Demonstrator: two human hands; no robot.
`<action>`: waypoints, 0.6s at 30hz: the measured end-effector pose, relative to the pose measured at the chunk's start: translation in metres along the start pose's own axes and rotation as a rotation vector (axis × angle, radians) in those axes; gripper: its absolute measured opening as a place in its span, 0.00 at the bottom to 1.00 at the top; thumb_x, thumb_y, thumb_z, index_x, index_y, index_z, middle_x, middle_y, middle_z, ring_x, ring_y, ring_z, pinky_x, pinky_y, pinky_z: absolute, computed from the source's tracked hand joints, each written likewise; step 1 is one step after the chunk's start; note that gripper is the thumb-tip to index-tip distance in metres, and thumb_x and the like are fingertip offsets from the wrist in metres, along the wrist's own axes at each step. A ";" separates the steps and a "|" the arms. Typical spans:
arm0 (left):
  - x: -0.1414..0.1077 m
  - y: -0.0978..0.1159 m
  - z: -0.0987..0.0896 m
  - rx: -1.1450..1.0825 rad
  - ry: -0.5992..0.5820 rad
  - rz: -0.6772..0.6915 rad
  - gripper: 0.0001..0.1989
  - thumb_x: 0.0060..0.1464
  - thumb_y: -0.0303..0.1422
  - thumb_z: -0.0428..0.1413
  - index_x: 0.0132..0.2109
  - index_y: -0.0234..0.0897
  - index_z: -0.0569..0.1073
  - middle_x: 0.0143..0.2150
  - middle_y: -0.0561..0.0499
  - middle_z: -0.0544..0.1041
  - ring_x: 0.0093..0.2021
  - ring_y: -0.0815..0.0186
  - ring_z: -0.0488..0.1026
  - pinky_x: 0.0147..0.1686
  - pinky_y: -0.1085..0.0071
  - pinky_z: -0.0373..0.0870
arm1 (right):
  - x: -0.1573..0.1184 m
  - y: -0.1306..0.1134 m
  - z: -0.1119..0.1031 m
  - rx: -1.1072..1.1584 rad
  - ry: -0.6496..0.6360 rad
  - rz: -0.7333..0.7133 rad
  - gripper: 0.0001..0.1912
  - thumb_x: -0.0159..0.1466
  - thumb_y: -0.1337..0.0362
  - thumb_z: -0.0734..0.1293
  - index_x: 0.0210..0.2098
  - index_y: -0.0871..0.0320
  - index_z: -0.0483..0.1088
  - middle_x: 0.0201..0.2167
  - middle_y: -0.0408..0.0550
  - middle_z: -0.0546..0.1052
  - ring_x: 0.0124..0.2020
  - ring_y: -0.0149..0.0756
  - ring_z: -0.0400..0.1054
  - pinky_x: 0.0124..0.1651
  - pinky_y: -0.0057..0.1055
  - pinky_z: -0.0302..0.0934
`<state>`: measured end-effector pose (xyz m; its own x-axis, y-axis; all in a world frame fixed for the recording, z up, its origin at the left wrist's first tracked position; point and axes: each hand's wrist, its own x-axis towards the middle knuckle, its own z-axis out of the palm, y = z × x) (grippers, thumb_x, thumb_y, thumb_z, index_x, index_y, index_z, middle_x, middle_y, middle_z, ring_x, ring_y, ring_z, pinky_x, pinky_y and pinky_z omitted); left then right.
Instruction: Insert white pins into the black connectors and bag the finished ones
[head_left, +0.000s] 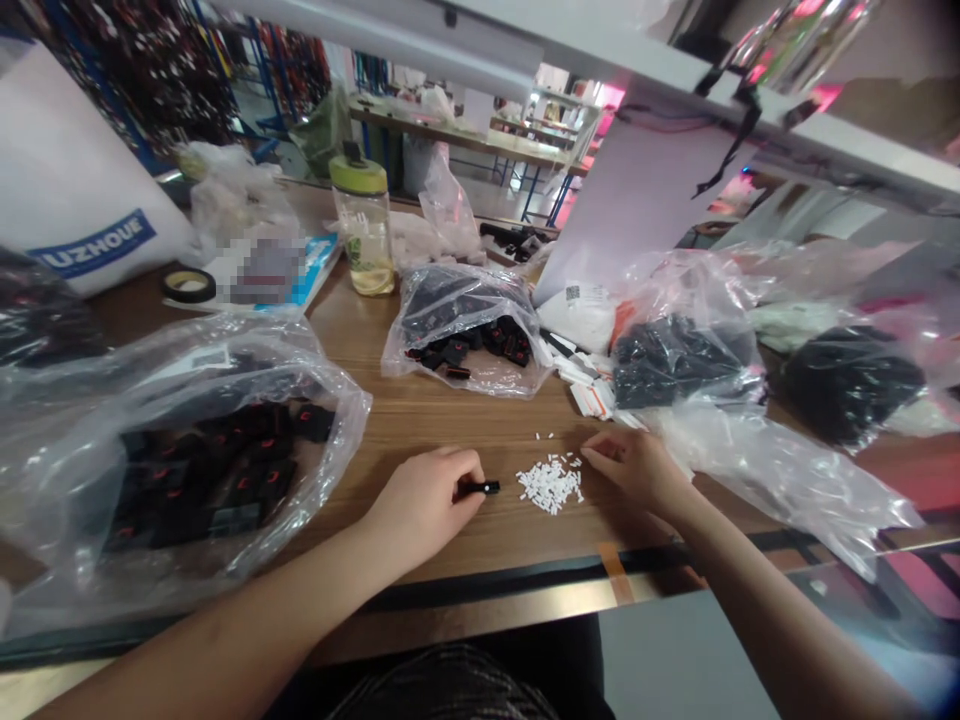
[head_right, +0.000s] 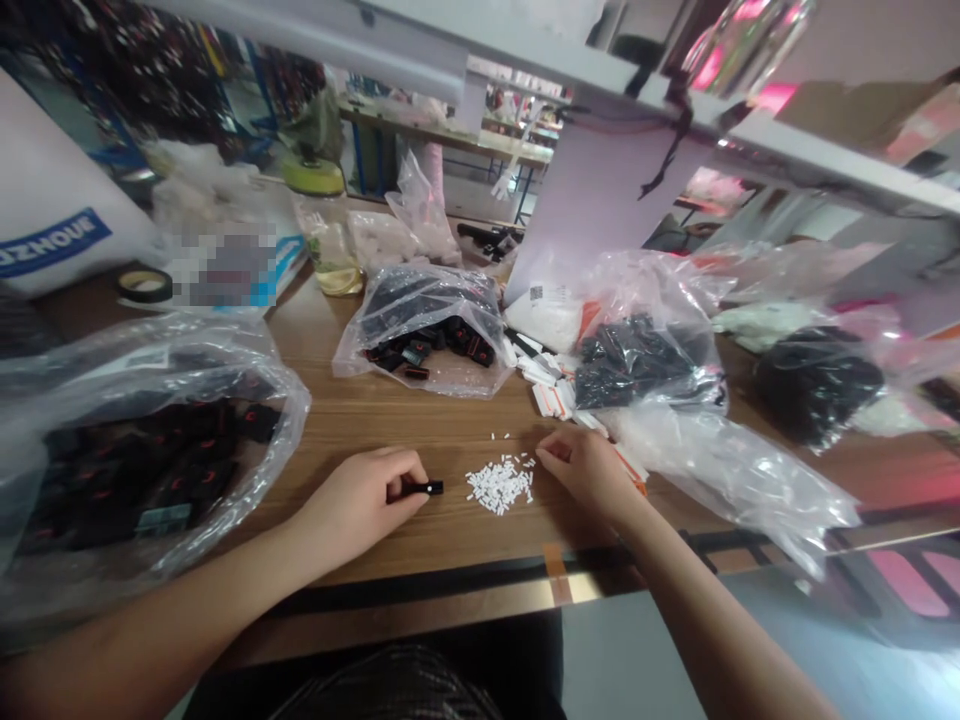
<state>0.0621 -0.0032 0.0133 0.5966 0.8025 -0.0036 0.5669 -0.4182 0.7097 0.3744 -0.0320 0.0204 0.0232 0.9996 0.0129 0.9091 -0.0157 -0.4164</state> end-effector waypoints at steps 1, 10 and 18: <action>0.000 0.000 0.000 0.002 -0.002 -0.003 0.01 0.54 0.29 0.57 0.35 0.39 0.74 0.33 0.53 0.74 0.31 0.67 0.69 0.31 0.70 0.61 | -0.001 -0.009 0.001 0.021 0.020 -0.005 0.10 0.62 0.59 0.66 0.29 0.56 0.77 0.23 0.44 0.79 0.24 0.36 0.71 0.29 0.33 0.62; 0.001 -0.002 0.003 0.006 0.022 -0.001 0.03 0.54 0.28 0.59 0.34 0.39 0.73 0.31 0.55 0.72 0.30 0.66 0.68 0.31 0.70 0.61 | -0.009 -0.116 0.028 0.277 -0.076 -0.409 0.05 0.65 0.66 0.68 0.32 0.55 0.75 0.32 0.43 0.77 0.37 0.35 0.71 0.46 0.38 0.61; 0.001 0.001 0.000 -0.035 0.028 -0.004 0.05 0.53 0.25 0.60 0.33 0.38 0.72 0.29 0.55 0.71 0.29 0.67 0.68 0.30 0.70 0.61 | -0.004 -0.113 0.041 0.171 -0.108 -0.435 0.04 0.65 0.68 0.67 0.33 0.56 0.73 0.33 0.45 0.75 0.39 0.37 0.68 0.46 0.39 0.57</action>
<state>0.0631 -0.0034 0.0140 0.5778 0.8161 0.0126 0.5487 -0.3999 0.7342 0.2544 -0.0330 0.0305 -0.3959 0.9093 0.1283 0.7429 0.3993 -0.5372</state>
